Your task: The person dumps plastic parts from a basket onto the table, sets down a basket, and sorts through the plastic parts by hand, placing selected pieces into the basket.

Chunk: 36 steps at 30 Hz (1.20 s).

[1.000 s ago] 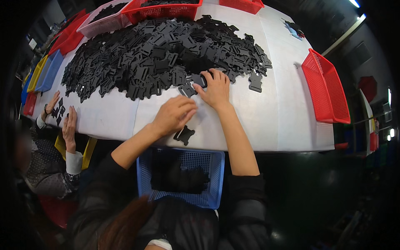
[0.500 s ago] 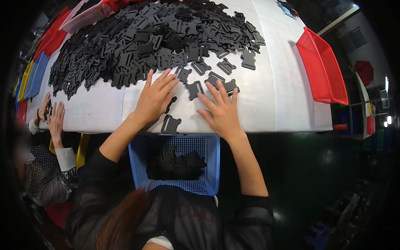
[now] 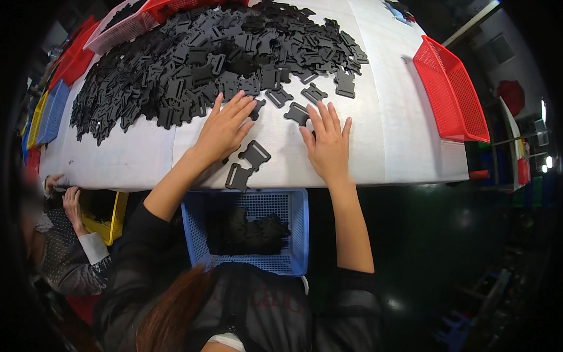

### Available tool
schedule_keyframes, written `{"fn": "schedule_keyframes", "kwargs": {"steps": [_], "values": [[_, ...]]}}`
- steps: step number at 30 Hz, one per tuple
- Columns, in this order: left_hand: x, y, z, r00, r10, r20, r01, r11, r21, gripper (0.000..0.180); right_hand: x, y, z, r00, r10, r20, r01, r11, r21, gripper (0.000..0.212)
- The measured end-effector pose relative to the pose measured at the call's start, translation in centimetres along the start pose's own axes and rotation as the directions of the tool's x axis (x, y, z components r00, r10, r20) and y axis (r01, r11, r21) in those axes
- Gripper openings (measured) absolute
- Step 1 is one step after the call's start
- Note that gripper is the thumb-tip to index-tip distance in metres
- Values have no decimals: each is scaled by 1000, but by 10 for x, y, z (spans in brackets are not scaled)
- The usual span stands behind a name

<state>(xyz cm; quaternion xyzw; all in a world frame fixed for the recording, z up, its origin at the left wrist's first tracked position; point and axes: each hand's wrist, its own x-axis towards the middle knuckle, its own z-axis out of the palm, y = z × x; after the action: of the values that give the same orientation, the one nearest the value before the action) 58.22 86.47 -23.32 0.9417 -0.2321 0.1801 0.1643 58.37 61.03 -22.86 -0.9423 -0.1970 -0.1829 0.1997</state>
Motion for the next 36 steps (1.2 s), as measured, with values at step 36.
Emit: {"fn": "schedule_keyframes", "kwargs": {"steps": [36], "values": [[74, 12, 43, 985, 64, 159, -82, 991, 107, 31, 46, 62, -20, 955, 281, -92, -277, 960, 48, 21]]}}
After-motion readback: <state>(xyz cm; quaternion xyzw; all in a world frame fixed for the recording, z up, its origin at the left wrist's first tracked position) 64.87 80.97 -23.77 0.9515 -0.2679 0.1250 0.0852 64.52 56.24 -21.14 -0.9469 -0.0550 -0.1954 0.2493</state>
